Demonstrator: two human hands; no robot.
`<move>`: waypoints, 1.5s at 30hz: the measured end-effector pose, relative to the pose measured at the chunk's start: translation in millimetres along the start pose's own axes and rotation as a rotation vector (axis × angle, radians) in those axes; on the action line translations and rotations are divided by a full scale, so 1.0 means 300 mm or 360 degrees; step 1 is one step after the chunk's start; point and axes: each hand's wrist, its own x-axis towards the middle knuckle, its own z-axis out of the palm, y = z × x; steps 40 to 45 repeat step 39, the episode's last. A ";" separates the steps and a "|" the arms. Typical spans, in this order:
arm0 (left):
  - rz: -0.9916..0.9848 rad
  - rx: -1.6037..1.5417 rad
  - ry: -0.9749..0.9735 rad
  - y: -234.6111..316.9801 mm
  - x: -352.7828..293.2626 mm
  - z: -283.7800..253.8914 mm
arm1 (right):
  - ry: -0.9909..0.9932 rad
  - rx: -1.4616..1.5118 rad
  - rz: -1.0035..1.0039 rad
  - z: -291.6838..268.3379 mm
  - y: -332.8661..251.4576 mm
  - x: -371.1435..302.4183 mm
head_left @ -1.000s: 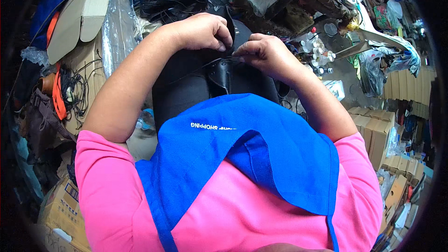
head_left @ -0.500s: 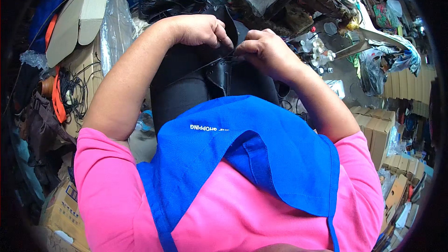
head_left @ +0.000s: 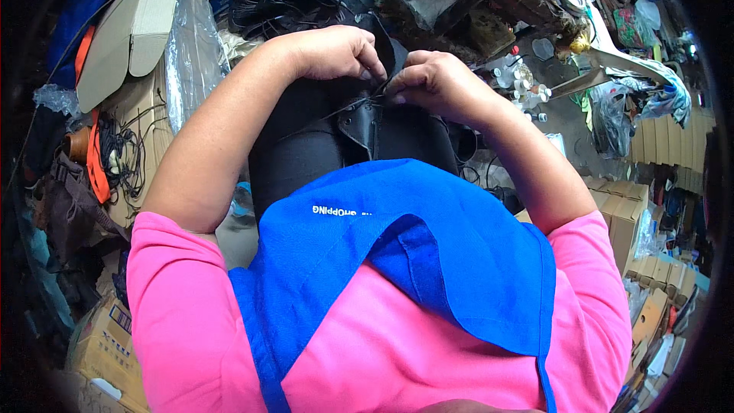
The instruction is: Stitch or assemble shoe components by hand using thread and needle.
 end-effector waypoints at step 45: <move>0.0110 0.0113 0.0433 -0.032 -0.025 0.060 | -0.0107 0.0659 0.0253 0.050 0.098 -0.017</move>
